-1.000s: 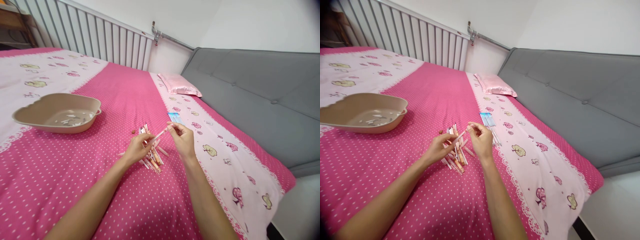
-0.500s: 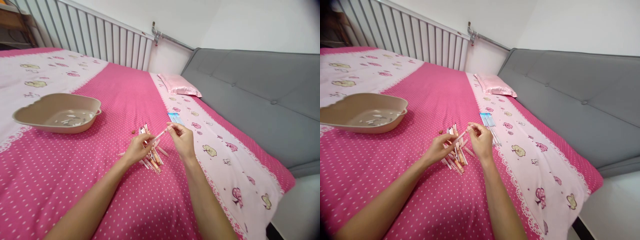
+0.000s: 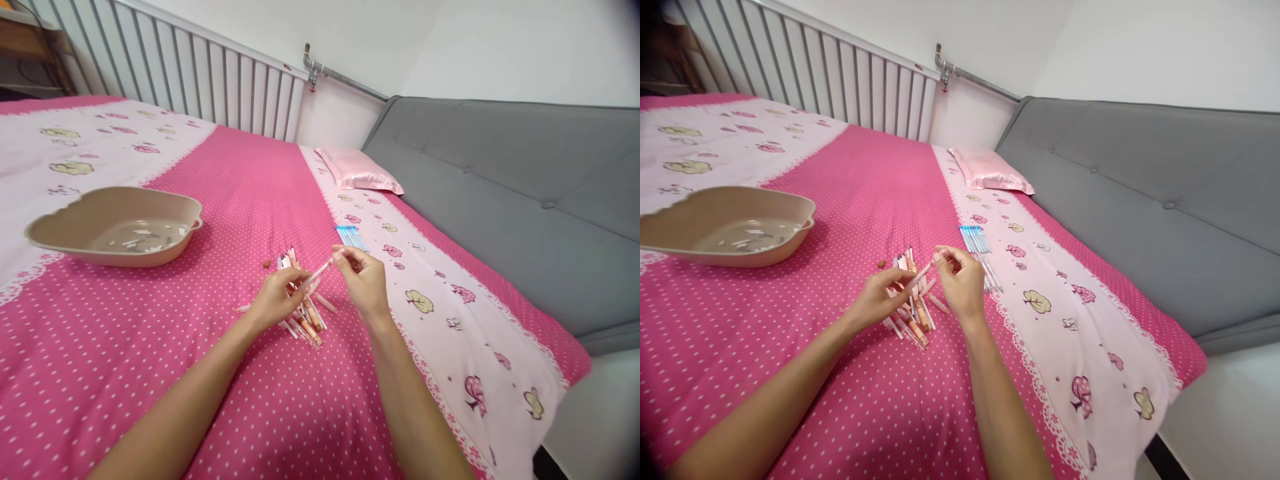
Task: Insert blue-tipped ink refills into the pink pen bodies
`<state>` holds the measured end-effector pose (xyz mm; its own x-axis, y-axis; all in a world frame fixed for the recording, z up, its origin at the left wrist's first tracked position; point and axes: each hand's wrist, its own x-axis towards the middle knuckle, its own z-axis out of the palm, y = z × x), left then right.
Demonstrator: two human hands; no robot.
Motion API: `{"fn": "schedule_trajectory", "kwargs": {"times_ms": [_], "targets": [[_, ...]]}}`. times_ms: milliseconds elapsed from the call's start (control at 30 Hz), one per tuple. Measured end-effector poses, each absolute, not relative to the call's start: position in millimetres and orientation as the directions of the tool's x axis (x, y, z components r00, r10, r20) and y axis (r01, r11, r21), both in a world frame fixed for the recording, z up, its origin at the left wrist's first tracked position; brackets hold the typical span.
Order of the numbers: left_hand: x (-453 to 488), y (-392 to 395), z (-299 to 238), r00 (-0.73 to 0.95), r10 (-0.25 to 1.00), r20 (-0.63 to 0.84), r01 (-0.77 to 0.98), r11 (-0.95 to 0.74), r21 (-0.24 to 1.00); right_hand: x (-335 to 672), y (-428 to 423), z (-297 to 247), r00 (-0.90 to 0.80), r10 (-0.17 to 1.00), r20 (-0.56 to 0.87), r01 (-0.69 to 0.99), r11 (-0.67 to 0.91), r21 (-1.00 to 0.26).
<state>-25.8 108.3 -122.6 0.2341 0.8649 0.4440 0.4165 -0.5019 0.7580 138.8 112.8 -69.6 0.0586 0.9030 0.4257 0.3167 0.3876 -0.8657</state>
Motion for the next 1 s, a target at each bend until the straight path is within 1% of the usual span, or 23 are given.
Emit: {"fn": "schedule_trajectory", "kwargs": {"times_ms": [167,300,400,533,733,867,1000], "targets": [[-24.1,106.7,-119.6,0.276,0.888,0.367,0.283,-0.44,0.852,136.3,114.2,-71.5,0.02,0.914,0.405,0.271,0.385,-0.882],[-22.5,103.8,-117.1,0.336,0.902,0.271,0.136,-0.331,0.934,132.8,114.9,-73.6,-0.018,0.935,0.354,0.194,0.35,-0.916],[-22.3,103.0,-118.9,0.374,0.904,0.209,0.034,-0.238,0.971,130.7,114.0,-73.2,-0.044,0.949,0.311,0.138,0.314,-0.939],[-23.1,105.0,-123.7,0.389,0.9,0.196,-0.058,-0.188,0.98,129.5,112.4,-71.3,-0.059,0.957,0.283,0.126,0.288,-0.949],[-22.1,105.6,-123.6,0.364,0.915,0.171,-0.176,-0.113,0.978,128.2,111.2,-69.2,-0.07,0.965,0.252,0.139,0.26,-0.956],[-21.3,106.5,-124.4,0.362,0.92,0.151,-0.211,-0.077,0.974,127.5,110.3,-67.5,-0.077,0.963,0.257,0.161,0.266,-0.95],[-21.1,107.9,-125.7,0.341,0.937,0.074,-0.23,0.006,0.973,127.2,109.4,-65.9,-0.074,0.962,0.263,0.165,0.272,-0.948]]}}
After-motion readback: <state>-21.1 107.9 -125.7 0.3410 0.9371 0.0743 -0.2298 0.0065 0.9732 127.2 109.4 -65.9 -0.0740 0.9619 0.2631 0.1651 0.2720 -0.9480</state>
